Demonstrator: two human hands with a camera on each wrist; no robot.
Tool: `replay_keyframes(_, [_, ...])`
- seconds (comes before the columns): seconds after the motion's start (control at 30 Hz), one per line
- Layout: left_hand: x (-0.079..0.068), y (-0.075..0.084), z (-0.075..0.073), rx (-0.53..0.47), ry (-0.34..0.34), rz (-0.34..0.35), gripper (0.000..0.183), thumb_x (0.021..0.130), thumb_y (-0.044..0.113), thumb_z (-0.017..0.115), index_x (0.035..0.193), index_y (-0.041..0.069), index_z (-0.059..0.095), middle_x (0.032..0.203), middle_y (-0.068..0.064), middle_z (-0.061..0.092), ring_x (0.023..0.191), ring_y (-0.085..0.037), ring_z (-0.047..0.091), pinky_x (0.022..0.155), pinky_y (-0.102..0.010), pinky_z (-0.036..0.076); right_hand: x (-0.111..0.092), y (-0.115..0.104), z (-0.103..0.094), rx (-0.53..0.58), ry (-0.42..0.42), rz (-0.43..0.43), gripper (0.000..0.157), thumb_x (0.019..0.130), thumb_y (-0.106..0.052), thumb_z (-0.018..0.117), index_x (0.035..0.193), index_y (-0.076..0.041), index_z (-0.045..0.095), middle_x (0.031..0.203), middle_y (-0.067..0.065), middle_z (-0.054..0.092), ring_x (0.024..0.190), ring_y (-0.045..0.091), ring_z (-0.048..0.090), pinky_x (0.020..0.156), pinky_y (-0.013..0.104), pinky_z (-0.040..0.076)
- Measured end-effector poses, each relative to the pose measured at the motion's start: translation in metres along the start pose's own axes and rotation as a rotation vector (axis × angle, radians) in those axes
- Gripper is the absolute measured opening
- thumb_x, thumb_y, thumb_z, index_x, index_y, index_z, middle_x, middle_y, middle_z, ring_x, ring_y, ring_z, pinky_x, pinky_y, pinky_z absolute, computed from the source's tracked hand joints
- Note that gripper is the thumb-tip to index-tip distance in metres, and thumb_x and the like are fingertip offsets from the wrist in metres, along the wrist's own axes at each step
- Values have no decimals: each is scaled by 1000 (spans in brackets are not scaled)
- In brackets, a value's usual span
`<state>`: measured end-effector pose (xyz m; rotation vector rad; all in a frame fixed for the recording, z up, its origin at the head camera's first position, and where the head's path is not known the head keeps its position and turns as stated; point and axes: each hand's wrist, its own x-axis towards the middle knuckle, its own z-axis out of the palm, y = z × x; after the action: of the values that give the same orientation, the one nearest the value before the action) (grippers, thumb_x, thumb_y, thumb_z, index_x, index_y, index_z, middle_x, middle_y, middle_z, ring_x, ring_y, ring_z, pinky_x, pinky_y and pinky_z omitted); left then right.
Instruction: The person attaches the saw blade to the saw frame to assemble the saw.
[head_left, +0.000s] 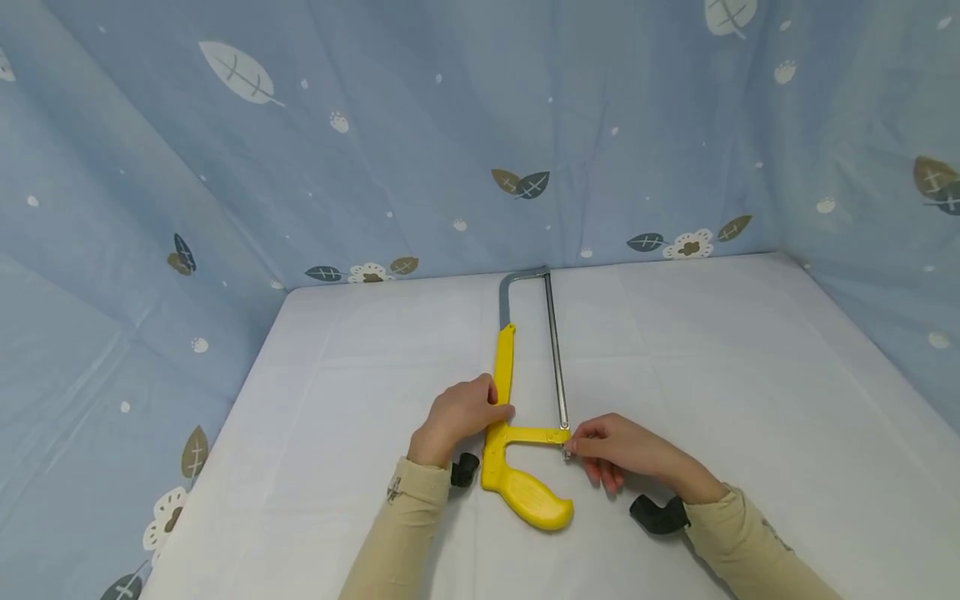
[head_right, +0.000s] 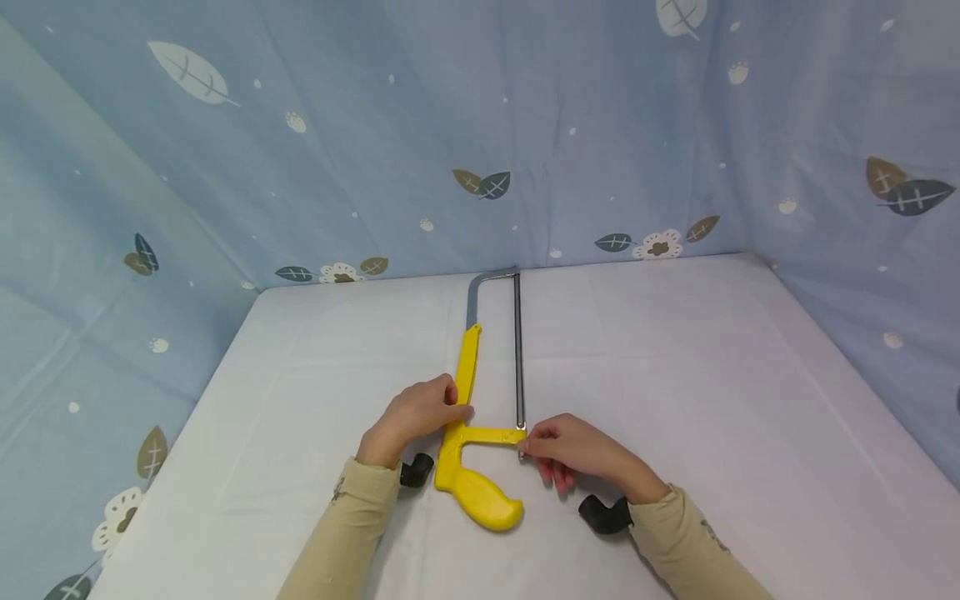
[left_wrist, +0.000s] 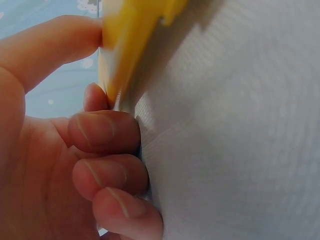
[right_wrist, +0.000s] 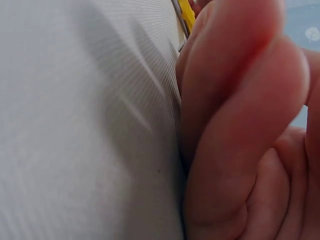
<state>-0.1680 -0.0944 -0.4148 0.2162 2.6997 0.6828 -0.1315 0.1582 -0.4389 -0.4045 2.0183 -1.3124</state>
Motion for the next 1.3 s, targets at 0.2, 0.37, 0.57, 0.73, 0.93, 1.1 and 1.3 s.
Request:
replay_keyframes(0.2, [0, 0, 2, 7, 14, 8, 30, 78, 42, 62, 81, 16, 48, 66, 0, 49, 56, -16, 45, 51, -28, 33, -2, 0, -1, 14, -2, -6, 29, 88, -34, 54, 93, -6, 61, 59, 8, 58, 39, 14, 50, 39, 24, 40])
replay_keyframes(0.37, [0, 1, 2, 13, 8, 10, 29, 78, 42, 62, 81, 16, 48, 66, 0, 49, 56, -16, 45, 51, -28, 33, -4, 0, -1, 10, -4, -13, 27, 89, -30, 53, 92, -4, 60, 60, 10, 58, 40, 14, 50, 39, 24, 40])
replay_keyframes(0.57, [0, 1, 3, 20, 8, 6, 29, 78, 42, 61, 81, 17, 48, 66, 1, 49, 56, -16, 45, 51, -28, 33, -4, 1, 0, -9, 2, -22, 24, 89, -28, 53, 92, -5, 60, 60, 10, 59, 40, 15, 50, 39, 24, 40])
replay_keyframes(0.73, [0, 0, 1, 21, 10, 7, 29, 78, 42, 62, 81, 16, 48, 66, 1, 50, 57, -16, 46, 52, -28, 34, -3, 2, -2, -25, 6, -43, 25, 89, -29, 53, 91, -6, 62, 60, 10, 59, 40, 16, 51, 39, 25, 41])
replay_keyframes(0.93, [0, 0, 0, 16, 13, 7, 29, 78, 41, 62, 80, 16, 48, 65, 0, 49, 57, -16, 46, 52, -28, 33, -2, 1, -2, 11, 30, -64, 25, 86, -27, 58, 90, -2, 60, 58, 9, 55, 41, 17, 50, 40, 26, 42])
replay_keyframes(1.1, [-1, 0, 0, 10, 12, 7, 29, 78, 41, 62, 80, 16, 48, 65, 0, 48, 57, -17, 46, 52, -29, 33, -2, 3, -2, 20, 37, -56, 25, 85, -27, 59, 90, -1, 59, 57, 7, 54, 40, 17, 50, 40, 26, 42])
replay_keyframes(1.3, [-1, 0, 0, 14, 9, 4, 29, 78, 41, 62, 80, 16, 48, 65, 0, 49, 57, -16, 46, 52, -28, 33, -1, 4, -3, -5, 41, -32, 25, 85, -28, 59, 88, -3, 60, 55, 4, 53, 40, 15, 50, 40, 25, 42])
